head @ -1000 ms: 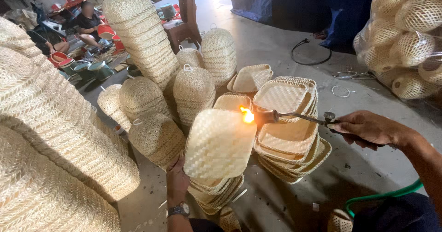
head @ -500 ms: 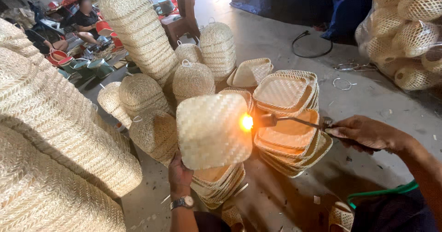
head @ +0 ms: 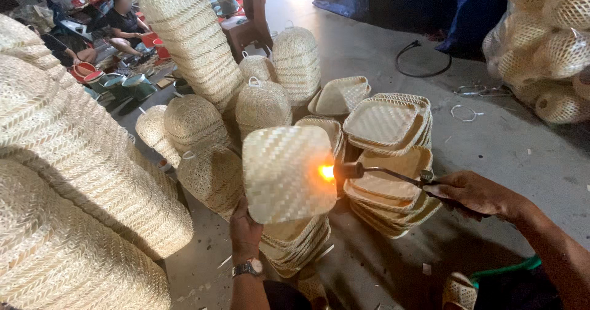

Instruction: The person uses a blowtorch to singe the surface of woven trays, picking them up from a stack one at a time and placing them in another pile.

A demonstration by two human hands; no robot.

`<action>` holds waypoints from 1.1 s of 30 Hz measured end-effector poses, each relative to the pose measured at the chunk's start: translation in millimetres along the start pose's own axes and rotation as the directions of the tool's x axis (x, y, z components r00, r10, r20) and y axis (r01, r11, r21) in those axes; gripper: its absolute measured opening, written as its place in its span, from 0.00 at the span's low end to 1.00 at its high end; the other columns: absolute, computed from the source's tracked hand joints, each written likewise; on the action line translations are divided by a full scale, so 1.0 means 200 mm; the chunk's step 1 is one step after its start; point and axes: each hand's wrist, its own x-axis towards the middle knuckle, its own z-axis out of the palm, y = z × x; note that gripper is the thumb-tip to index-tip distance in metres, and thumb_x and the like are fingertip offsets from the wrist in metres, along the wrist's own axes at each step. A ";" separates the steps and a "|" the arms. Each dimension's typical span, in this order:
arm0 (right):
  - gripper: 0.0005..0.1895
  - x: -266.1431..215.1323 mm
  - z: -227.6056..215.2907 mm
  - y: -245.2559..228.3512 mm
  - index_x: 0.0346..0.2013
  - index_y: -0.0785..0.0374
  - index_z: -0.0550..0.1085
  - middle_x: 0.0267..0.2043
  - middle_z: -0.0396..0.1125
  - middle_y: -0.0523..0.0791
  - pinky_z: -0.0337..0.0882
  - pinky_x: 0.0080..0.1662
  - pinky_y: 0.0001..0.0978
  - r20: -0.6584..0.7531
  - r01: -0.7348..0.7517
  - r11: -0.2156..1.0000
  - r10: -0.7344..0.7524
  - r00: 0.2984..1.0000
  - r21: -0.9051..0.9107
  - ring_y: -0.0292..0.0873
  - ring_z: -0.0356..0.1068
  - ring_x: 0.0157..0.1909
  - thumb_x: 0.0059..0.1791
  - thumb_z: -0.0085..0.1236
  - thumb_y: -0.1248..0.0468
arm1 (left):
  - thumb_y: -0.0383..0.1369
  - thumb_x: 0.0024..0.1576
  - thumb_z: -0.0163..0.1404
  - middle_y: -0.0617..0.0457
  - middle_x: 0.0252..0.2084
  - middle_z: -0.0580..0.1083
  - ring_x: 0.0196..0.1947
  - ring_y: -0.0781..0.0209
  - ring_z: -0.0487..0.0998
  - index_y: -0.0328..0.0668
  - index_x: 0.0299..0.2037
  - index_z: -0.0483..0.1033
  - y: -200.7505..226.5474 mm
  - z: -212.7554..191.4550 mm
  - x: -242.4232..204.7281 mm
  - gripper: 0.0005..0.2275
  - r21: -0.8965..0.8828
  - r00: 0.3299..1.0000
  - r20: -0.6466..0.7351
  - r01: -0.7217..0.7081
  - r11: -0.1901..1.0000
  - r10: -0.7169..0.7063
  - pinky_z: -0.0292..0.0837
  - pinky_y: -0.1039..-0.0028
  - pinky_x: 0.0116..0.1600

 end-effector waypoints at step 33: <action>0.28 0.14 0.25 -0.31 0.55 0.54 0.79 0.22 0.68 0.43 0.72 0.26 0.35 0.150 0.202 0.946 -0.168 0.974 -0.253 0.38 0.65 0.20 0.53 0.43 0.41 | 0.28 0.64 0.46 0.53 0.49 0.78 0.47 0.64 0.79 0.38 0.53 0.75 -0.19 -0.10 0.15 0.10 -0.348 0.997 -0.057 -0.062 0.936 0.045 0.78 0.75 0.52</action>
